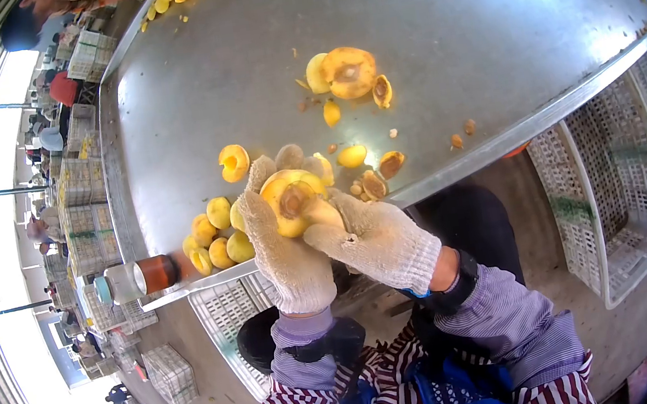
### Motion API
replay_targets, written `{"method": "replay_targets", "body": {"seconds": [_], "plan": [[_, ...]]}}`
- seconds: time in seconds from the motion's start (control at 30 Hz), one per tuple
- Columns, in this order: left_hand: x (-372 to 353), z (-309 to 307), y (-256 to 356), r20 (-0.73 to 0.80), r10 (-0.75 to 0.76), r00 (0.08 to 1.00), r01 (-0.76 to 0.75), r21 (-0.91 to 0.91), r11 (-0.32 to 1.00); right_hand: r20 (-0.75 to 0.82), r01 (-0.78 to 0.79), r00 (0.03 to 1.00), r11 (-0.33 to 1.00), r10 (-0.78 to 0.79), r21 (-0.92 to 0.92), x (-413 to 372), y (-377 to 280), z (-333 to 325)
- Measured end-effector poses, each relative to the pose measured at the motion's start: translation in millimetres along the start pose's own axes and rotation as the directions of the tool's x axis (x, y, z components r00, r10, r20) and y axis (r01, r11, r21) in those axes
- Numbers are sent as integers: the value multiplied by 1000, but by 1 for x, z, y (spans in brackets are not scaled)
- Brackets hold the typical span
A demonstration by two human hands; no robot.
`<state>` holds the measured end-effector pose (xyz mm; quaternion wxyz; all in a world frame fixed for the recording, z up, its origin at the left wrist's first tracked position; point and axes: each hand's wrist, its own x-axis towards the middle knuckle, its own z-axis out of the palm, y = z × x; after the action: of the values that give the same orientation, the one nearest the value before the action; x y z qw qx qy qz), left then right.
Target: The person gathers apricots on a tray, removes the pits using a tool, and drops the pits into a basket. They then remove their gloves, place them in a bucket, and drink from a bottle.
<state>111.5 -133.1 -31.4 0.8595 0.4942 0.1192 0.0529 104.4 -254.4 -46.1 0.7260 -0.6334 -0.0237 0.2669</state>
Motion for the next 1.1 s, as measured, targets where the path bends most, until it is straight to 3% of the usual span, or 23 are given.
{"method": "replay_targets", "body": {"seconds": [0.13, 0.27, 0.37, 0.47, 0.53, 0.6, 0.67, 0.77, 0.8, 0.9, 0.97, 1.0, 1.1], "plan": [[1, -2, 0, 46, 102, 994, -111, 248, 962, 113, -151, 984, 977, 135, 152, -3, -6, -2], [7, -1, 3, 154, 182, 971, -236, 503, 832, 207, -340, 933, 908, 293, 246, -6, -19, -8], [10, 1, 3, 272, 282, 920, -392, 637, 664, 227, -314, 939, 914, 259, 258, -2, -5, -11], [11, 5, 1, 431, 408, 805, -580, 715, 389, 212, -220, 963, 941, 168, 256, -3, -2, -18], [10, 4, 3, 488, 412, 769, -624, 713, 319, 231, -235, 957, 938, 176, 256, -3, 2, -19], [13, -2, 9, 505, 330, 798, -602, 687, 407, 269, -310, 932, 921, 244, 236, -5, -2, -18], [20, 2, 14, 457, 237, 858, -502, 645, 576, 316, -432, 877, 881, 362, 190, -7, -17, -22], [24, 7, 31, 413, -1, 911, -312, 689, 654, 509, -496, 819, 771, 264, 398, -11, -15, -29], [28, 3, 33, 554, 88, 828, -515, 688, 511, 585, -493, 801, 697, 130, 520, -15, -3, -30], [38, 10, 41, 803, 156, 575, -802, 516, 301, 509, -451, 852, 663, 121, 598, -15, 9, -19], [29, 12, 41, 630, -2, 776, -365, 452, 814, 510, -460, 852, 642, 123, 613, -15, 7, -17], [23, 13, 39, 557, -137, 819, -66, 329, 942, 537, -485, 836, 616, 118, 620, -17, 7, -17], [13, 23, 34, 389, -305, 869, 281, 119, 952, 523, -480, 843, 617, 127, 624, -22, -3, -16]]}}
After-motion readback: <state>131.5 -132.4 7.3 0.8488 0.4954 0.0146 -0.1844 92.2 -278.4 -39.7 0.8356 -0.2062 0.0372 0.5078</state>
